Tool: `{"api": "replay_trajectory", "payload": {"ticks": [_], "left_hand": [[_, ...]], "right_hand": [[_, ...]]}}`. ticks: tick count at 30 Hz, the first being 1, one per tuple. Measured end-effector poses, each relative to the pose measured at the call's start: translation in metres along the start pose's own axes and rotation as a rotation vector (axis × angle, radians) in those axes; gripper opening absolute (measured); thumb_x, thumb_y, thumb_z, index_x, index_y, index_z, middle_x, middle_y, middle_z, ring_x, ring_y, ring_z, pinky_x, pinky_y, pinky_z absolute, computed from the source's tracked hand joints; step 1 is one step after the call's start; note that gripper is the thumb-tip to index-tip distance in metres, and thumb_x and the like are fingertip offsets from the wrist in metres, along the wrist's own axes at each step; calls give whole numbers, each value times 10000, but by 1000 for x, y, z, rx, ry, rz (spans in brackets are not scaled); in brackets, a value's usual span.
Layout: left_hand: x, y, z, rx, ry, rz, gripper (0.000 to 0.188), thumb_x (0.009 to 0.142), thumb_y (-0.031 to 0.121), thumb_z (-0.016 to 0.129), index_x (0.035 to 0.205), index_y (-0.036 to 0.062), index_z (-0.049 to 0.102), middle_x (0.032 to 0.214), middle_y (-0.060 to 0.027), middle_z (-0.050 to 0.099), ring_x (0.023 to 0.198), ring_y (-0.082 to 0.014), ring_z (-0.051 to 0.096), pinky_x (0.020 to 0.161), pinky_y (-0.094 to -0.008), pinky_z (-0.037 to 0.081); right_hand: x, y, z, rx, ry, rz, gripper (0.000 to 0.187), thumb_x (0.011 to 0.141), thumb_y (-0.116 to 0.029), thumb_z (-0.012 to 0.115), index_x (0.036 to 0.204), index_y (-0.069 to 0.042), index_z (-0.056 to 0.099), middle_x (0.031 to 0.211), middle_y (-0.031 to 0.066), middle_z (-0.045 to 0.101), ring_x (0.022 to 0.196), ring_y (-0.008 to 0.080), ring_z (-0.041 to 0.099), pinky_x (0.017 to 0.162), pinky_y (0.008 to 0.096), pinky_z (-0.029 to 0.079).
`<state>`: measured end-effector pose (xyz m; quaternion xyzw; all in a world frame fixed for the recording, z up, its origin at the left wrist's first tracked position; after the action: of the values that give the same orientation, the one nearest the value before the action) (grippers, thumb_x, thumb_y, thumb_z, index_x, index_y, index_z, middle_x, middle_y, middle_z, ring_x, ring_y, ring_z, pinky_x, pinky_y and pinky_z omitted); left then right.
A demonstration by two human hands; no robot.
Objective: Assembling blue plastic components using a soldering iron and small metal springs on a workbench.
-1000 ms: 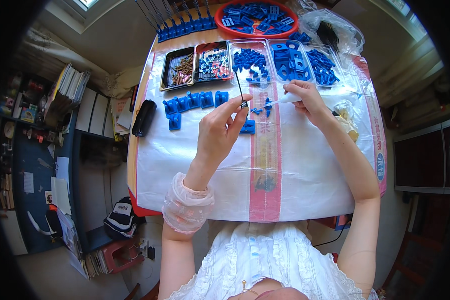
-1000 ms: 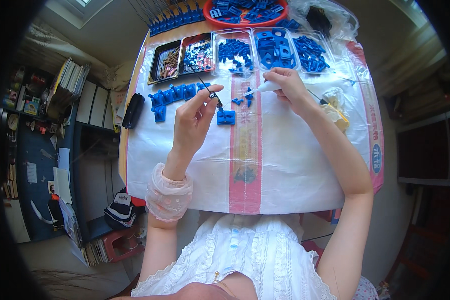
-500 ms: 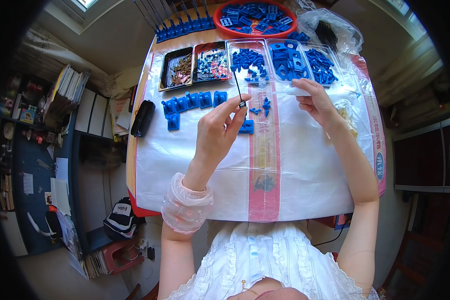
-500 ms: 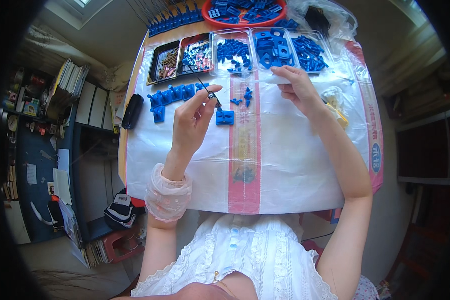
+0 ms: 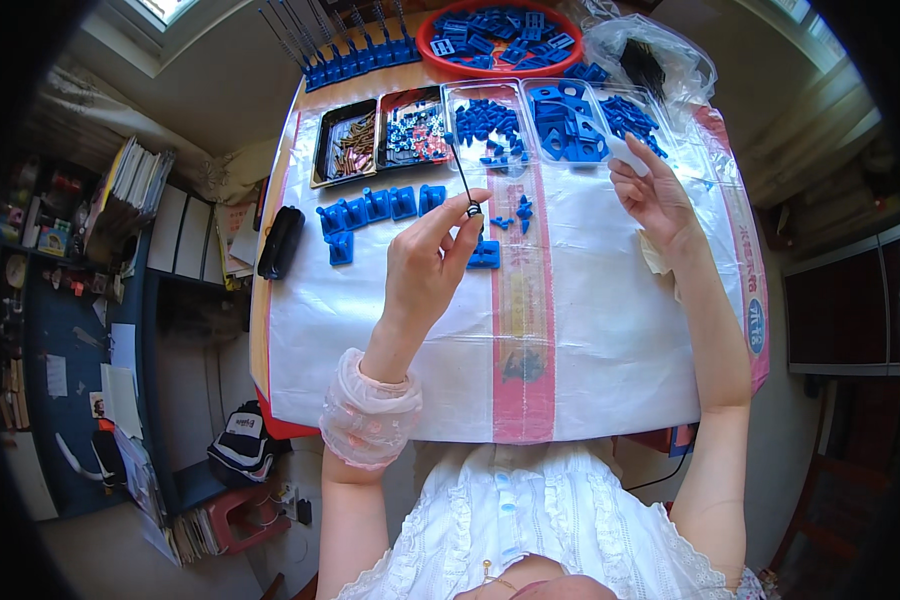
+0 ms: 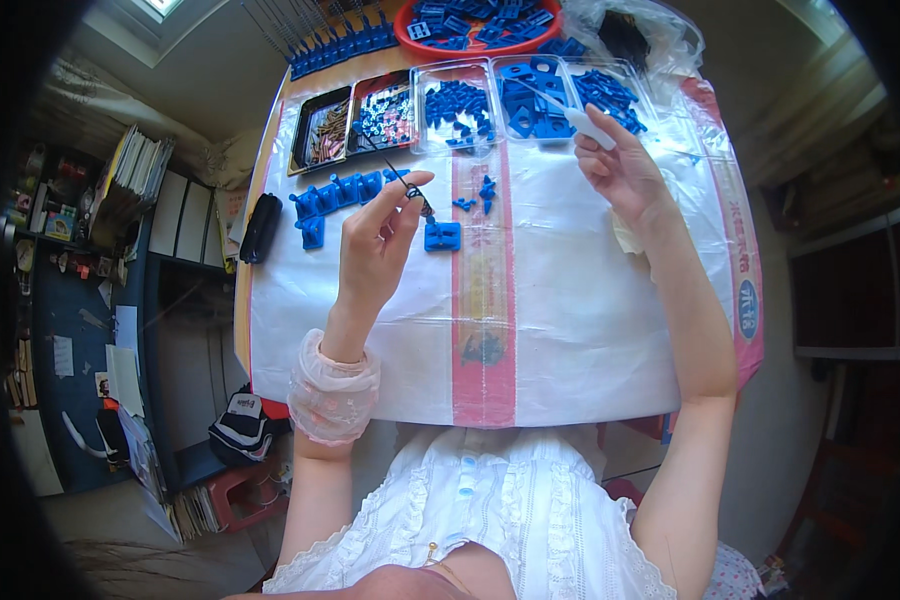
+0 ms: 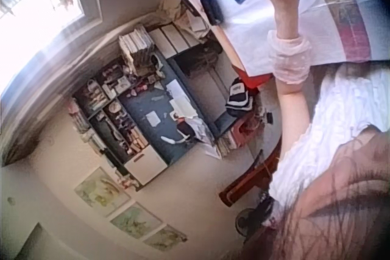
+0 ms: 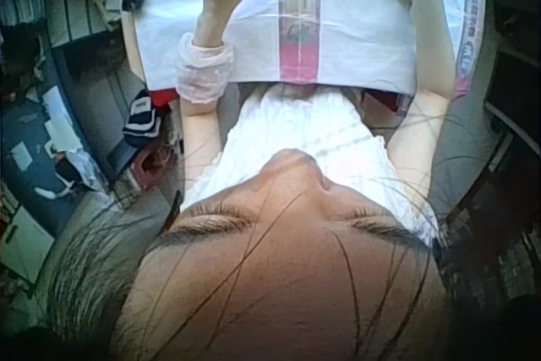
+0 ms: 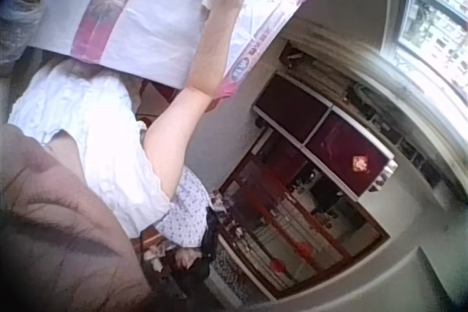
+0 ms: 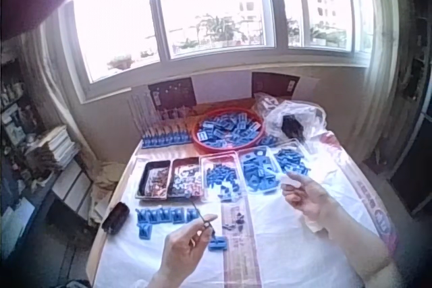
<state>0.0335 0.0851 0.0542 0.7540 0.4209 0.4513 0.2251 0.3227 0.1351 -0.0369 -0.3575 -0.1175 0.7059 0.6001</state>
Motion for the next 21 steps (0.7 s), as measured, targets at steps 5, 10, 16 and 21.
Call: {"api": "replay_trajectory", "payload": {"ticks": [5, 10, 16, 21], "left_hand": [[0, 0, 0, 12, -11, -7, 248, 942, 114, 698, 1189, 115, 719, 841, -69, 739, 489, -111, 522, 456, -270, 409], [1, 0, 0, 15, -11, -6, 246, 944, 129, 702, 1189, 115, 720, 840, -73, 740, 492, -110, 529, 457, -269, 412], [0, 0, 0, 12, -8, -4, 246, 944, 132, 703, 1188, 112, 720, 842, -75, 741, 494, -112, 536, 460, -270, 415], [0, -1, 1, 9, -19, -9, 252, 943, 127, 702, 1194, 112, 718, 845, -77, 741, 491, -115, 534, 461, -273, 418]], "right_hand": [[-4, -7, 12, -33, -117, -28, 328, 965, -193, 720, 1162, 22, 570, 790, 10, 497, 629, 32, 393, 491, 168, 347], [0, -15, 11, -133, -196, -49, 386, 993, -292, 685, 1178, 33, 589, 782, 5, 501, 591, 23, 367, 455, 164, 311], [-7, -15, 12, -427, -83, -84, 520, 1009, -449, 621, 1189, 38, 602, 698, -26, 409, 527, 11, 276, 424, 166, 238], [-2, -18, 0, -550, 40, -188, 343, 1000, -440, 641, 1013, -98, 669, 667, -81, 414, 536, 5, 280, 445, 187, 205]]}}
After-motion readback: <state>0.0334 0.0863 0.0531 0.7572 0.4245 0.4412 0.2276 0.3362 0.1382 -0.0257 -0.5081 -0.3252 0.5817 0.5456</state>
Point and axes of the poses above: each hand's wrist, its own x-axis towards the middle knuckle, its own z-axis out of the palm, y = z × x, the point moved 10 cm from there along x, towards the middle knuckle
